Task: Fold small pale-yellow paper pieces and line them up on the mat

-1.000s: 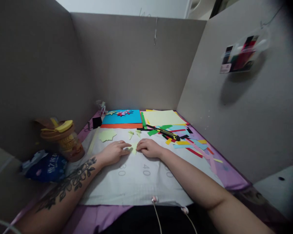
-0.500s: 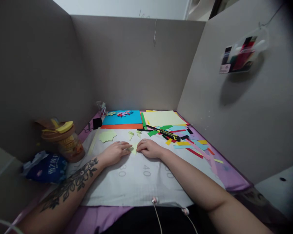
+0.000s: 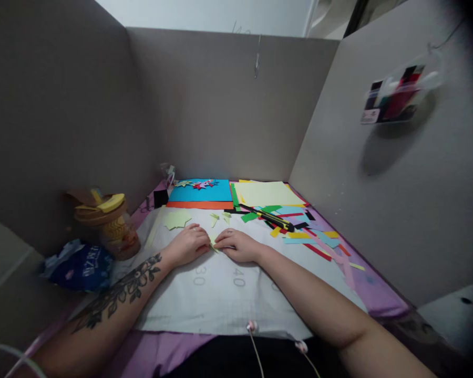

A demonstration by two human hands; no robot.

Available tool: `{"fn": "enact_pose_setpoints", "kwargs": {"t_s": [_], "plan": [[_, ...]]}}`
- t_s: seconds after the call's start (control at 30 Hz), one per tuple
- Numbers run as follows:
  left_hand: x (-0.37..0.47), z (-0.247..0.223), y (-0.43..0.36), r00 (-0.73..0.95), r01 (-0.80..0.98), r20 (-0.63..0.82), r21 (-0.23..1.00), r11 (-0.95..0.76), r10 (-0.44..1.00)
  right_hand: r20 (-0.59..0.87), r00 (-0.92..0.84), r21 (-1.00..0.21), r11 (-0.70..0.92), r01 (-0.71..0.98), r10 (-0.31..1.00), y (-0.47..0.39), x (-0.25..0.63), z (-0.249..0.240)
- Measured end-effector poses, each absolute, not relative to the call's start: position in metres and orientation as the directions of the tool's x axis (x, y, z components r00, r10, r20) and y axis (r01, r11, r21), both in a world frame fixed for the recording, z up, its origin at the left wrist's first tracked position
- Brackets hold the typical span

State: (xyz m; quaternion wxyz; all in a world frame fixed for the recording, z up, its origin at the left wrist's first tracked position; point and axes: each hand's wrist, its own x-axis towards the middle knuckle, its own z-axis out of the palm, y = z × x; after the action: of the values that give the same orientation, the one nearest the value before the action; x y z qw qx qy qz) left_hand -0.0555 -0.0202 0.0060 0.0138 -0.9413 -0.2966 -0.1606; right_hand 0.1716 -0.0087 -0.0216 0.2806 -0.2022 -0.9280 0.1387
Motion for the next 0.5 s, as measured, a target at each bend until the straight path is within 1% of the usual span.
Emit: {"fn": "enact_pose_setpoints", "kwargs": {"t_s": [0.1,0.23,0.3,0.37,0.5], "plan": [[-0.054,0.003,-0.018,0.736,0.59,0.321,0.129,-0.797,0.597,0.477,-0.766,-0.354,0.892,0.282,0.431,-0.009,0.17,-0.023],[-0.055,0.0,-0.013,0.807,0.459,0.321,0.187,-0.869,0.496,0.464,-0.775,-0.352,0.892,0.284,0.429,-0.009,0.172,-0.022],[-0.057,-0.001,-0.01,0.812,0.428,0.33,0.223,-0.876,0.481,0.45,-0.781,-0.356,0.889,0.288,0.433,-0.009,0.173,-0.022],[-0.06,-0.002,-0.008,0.796,0.432,0.334,0.271,-0.86,0.505,0.441,-0.787,-0.353,0.89,0.289,0.431,-0.009,0.174,-0.022],[-0.061,-0.002,-0.007,0.754,0.444,0.304,0.416,-0.794,0.582,0.446,-0.792,-0.321,0.9,0.294,0.418,-0.009,0.176,-0.021]]}}
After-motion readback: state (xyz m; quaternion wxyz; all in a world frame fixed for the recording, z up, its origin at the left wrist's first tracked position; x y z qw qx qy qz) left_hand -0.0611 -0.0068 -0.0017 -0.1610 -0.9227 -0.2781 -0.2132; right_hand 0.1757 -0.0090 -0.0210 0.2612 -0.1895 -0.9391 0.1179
